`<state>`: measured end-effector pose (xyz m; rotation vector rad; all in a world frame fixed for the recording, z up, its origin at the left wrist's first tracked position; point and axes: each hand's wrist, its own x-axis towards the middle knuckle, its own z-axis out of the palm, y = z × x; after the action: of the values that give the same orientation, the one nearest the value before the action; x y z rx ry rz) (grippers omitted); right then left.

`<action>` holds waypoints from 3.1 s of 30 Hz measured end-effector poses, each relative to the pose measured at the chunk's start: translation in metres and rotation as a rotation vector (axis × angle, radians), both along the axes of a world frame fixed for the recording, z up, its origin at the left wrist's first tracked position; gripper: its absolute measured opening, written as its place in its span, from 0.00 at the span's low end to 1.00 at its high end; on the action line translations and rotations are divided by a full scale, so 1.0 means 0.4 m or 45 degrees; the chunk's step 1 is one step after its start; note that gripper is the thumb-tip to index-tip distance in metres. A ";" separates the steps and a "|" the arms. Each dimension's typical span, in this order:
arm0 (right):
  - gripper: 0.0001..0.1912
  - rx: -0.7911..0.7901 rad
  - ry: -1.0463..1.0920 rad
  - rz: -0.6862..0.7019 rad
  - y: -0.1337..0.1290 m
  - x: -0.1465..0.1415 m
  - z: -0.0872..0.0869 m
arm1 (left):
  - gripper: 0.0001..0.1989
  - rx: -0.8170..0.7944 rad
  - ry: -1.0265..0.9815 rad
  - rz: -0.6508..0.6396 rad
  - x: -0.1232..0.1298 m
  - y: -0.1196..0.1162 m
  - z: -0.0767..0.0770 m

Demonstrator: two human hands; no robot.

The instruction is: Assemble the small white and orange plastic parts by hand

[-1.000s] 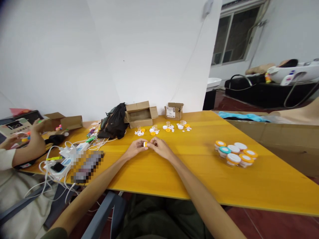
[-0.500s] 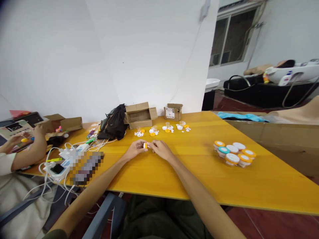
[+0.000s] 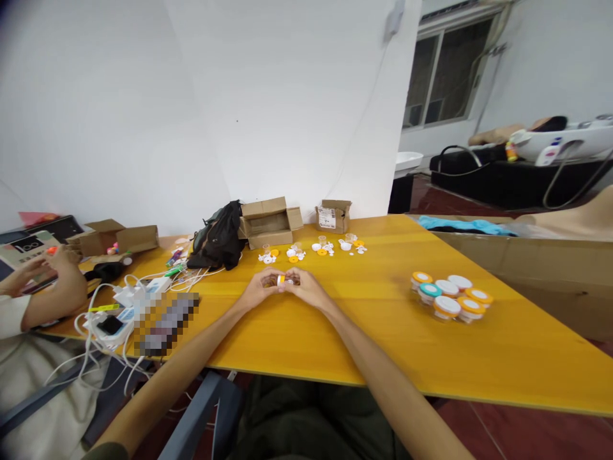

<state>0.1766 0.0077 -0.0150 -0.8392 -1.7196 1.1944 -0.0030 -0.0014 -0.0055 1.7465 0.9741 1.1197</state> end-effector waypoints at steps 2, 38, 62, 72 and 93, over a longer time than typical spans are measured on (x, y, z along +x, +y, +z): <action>0.20 -0.038 0.024 0.000 0.002 0.000 -0.003 | 0.19 0.049 0.023 -0.014 -0.002 0.000 -0.003; 0.22 -0.163 0.111 -0.025 0.003 0.004 0.009 | 0.15 0.454 0.179 -0.001 -0.007 -0.006 -0.001; 0.22 -0.123 0.025 0.070 -0.003 0.014 0.017 | 0.12 0.641 0.276 -0.023 -0.022 -0.015 0.005; 0.22 -0.118 0.104 0.058 -0.011 0.007 0.020 | 0.15 0.546 0.270 -0.005 -0.021 -0.012 0.001; 0.25 -0.100 -0.008 0.157 -0.017 0.012 0.033 | 0.22 0.658 0.300 -0.017 -0.018 -0.018 -0.009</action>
<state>0.1813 0.0009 -0.0019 -0.7933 -1.7606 1.3502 -0.0101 -0.0084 -0.0091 2.3381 0.8534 1.2527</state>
